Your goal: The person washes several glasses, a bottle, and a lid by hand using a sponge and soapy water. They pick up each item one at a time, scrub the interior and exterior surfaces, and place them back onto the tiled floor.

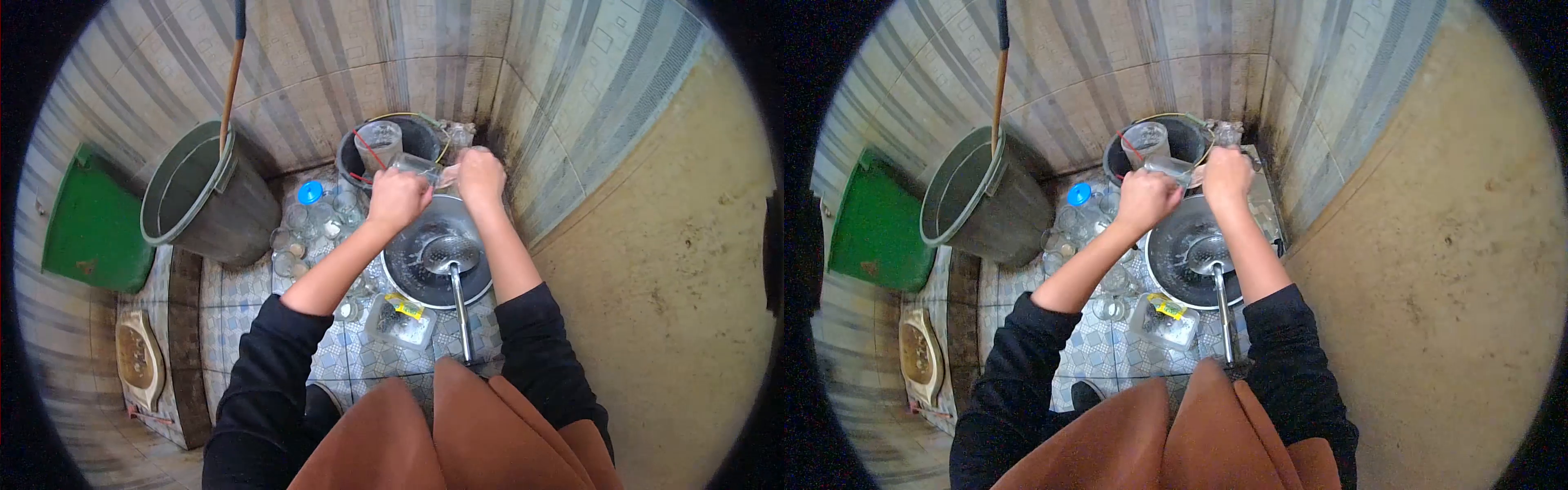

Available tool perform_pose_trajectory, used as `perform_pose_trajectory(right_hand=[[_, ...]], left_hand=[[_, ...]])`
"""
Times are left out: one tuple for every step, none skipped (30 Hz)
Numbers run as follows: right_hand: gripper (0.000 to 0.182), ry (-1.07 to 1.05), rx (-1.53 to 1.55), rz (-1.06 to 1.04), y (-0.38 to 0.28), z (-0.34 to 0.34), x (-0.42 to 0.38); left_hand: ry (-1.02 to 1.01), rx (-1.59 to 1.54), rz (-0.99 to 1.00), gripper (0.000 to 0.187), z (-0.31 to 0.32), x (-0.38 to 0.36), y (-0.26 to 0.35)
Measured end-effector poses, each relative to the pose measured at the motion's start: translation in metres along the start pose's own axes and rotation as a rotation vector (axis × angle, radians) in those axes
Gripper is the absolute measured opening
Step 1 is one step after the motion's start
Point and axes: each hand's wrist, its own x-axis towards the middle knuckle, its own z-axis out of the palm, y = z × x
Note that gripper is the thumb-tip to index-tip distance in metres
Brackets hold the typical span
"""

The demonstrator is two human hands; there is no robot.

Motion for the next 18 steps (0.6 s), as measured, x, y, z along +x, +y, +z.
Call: perform_pose_trajectory(right_hand=[[0.01,0.002,0.1,-0.14,0.001,-0.003,-0.006],[0.008,-0.071,0.229,-0.257,0.006,0.01,-0.005],[0.008,-0.128,0.308,-0.289,0.0,0.006,-0.009],[0.009,-0.188,0.387,-0.326,-0.007,0.002,-0.014],[0.009,-0.187,0.386,-0.323,-0.005,0.014,-0.017],[0.013,-0.405,0.758,-0.278,-0.002,0.037,-0.021],[0.016,-0.626,1.128,-0.223,-0.002,0.051,-0.023],[0.016,-0.631,1.128,-0.23,-0.01,0.045,-0.026],[0.019,-0.848,1.169,-0.3,-0.022,0.032,-0.033],[0.022,-1.069,1.199,-0.368,-0.03,0.025,-0.038],[0.024,-1.208,1.251,-0.397,-0.03,0.037,-0.042],[0.024,-1.213,1.251,-0.4,-0.033,0.037,-0.047],[0.024,-1.306,1.435,-0.127,-0.035,0.036,-0.056],[0.024,-1.381,1.602,0.166,-0.037,0.035,-0.062],[0.024,-1.325,1.556,0.223,-0.038,0.036,-0.068],[0.023,-1.267,1.507,0.281,-0.039,0.037,-0.072],[0.022,-1.252,1.396,0.224,-0.043,0.038,-0.072],[0.022,-1.234,1.284,0.165,-0.049,0.038,-0.071]], left_hand=[[-0.031,-0.199,-0.175,0.02,-0.004,0.001,0.0],[-0.067,-0.399,-0.351,0.024,-0.008,0.001,0.0],[-0.266,-0.603,-0.55,0.028,-0.028,0.001,0.002],[-0.268,-0.604,-0.542,0.028,-0.029,-0.006,-0.002],[-0.249,-0.779,-0.515,0.027,-0.028,-0.015,-0.006],[-0.226,-0.951,-0.489,0.026,-0.028,-0.023,-0.006],[-0.141,-0.952,-0.45,0.018,-0.031,-0.032,-0.002],[-0.135,-0.949,-0.455,0.018,-0.038,-0.039,0.0],[-0.107,-0.821,-0.386,0.019,-0.047,-0.045,0.001],[-0.081,-0.694,-0.321,0.02,-0.053,-0.053,0.002],[-0.129,-0.695,-0.369,0.02,-0.05,-0.064,0.0],[-0.127,-0.692,-0.374,0.02,-0.049,-0.074,0.001],[-0.103,-0.624,-0.284,0.016,-0.049,-0.084,0.002],[-0.08,-0.555,-0.194,0.013,-0.051,-0.088,0.002],[-0.102,-0.53,-0.21,0.012,-0.055,-0.091,0.001],[-0.099,-0.533,-0.213,0.012,-0.056,-0.094,-0.003],[-0.079,-0.458,-0.141,0.012,-0.057,-0.098,-0.007],[-0.057,-0.38,-0.07,0.012,-0.058,-0.1,-0.012]])
